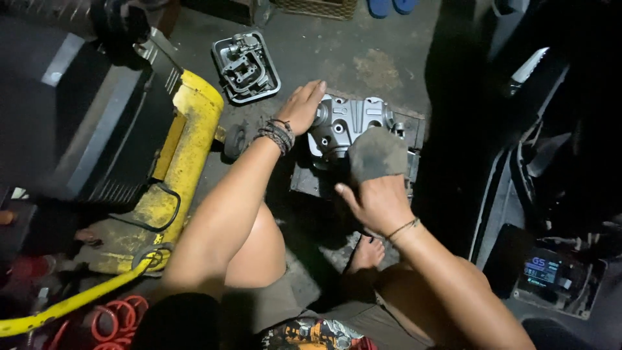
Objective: Cleaning and inspecting a motorcycle engine cylinder head using a cloth
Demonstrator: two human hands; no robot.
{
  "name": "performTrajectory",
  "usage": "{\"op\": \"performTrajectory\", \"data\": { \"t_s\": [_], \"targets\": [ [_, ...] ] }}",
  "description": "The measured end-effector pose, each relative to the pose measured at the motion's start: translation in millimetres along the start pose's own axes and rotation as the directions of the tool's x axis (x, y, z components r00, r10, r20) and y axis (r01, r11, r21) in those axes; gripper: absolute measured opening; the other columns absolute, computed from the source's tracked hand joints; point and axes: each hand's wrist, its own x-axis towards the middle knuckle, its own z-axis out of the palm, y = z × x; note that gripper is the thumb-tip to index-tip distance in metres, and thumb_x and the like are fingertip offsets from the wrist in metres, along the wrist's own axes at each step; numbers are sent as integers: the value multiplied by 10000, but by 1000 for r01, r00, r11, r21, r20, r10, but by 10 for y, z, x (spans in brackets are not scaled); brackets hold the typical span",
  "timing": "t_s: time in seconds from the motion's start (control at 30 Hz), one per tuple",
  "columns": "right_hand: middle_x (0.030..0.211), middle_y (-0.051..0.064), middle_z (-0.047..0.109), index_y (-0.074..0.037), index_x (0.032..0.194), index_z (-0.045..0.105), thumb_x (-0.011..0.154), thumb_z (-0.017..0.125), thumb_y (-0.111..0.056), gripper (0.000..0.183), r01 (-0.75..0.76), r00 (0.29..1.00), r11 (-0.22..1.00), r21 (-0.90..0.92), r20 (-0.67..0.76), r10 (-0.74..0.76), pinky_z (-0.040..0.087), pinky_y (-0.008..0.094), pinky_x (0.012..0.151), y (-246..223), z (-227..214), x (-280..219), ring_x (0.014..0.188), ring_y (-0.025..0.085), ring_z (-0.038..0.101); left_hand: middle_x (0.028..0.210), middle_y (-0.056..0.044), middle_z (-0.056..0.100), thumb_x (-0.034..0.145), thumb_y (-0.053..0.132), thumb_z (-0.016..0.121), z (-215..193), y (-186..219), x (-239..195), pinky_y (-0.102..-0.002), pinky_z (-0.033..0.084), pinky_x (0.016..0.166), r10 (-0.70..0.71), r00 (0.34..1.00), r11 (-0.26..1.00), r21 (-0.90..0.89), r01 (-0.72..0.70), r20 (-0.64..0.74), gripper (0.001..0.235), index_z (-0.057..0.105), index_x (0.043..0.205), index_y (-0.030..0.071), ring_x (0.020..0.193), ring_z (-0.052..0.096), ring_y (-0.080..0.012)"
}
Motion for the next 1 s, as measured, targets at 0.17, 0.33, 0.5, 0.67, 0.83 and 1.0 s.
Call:
{"op": "performTrajectory", "data": {
  "t_s": [0.17,0.33,0.5,0.67,0.83,1.0],
  "targets": [
    [1501,303,507,-27,1520,480,961,564,-611,813,-120,991,993,-7,52,120,167,696,1206,369,349,77,1466,462,394,1650,-195,338,1037,740,236,-13,108,-109,-513,44,1304,-2,1000,999,48,1,5,896,305,1610,54,1572,126,-391],
    [1542,367,409,44,1538,425,992,601,-481,778,-188,977,961,204,141,161,66,651,1237,-72,-123,15,1483,522,295,1635,-204,366,1022,773,280,9,2,18,-529,79,1304,-3,999,999,32,5,-43,940,273,1620,47,1573,112,-400],
    [909,221,454,-22,945,472,985,597,-585,579,-212,975,977,26,78,209,260,547,974,401,244,265,921,438,456,1645,-219,338,1051,729,284,-13,84,-102,-567,75,1293,14,1000,1000,4,-14,-2,903,237,1630,38,1568,80,-424],
    [637,166,678,-143,797,719,928,577,-718,606,-240,961,965,-108,111,252,464,622,687,439,235,169,747,465,722,1640,-230,339,1033,753,267,-84,134,-167,-575,70,1299,3,1000,1000,28,-3,-18,929,232,1628,41,1570,87,-430],
    [563,273,621,-19,569,657,992,382,-743,882,-297,926,952,-71,220,306,437,616,738,439,30,551,755,544,679,1652,-228,320,1048,721,269,-39,131,-123,-569,78,1297,-13,1000,999,39,13,-10,888,239,1634,55,1569,110,-436],
    [512,249,597,-65,508,615,979,347,-762,883,-310,914,950,-34,264,307,435,588,784,303,-77,449,696,518,680,1671,-284,225,1061,643,234,-126,400,-311,-589,91,1301,-20,999,1000,11,20,-28,824,118,1649,78,1567,118,-458]
  ]
}}
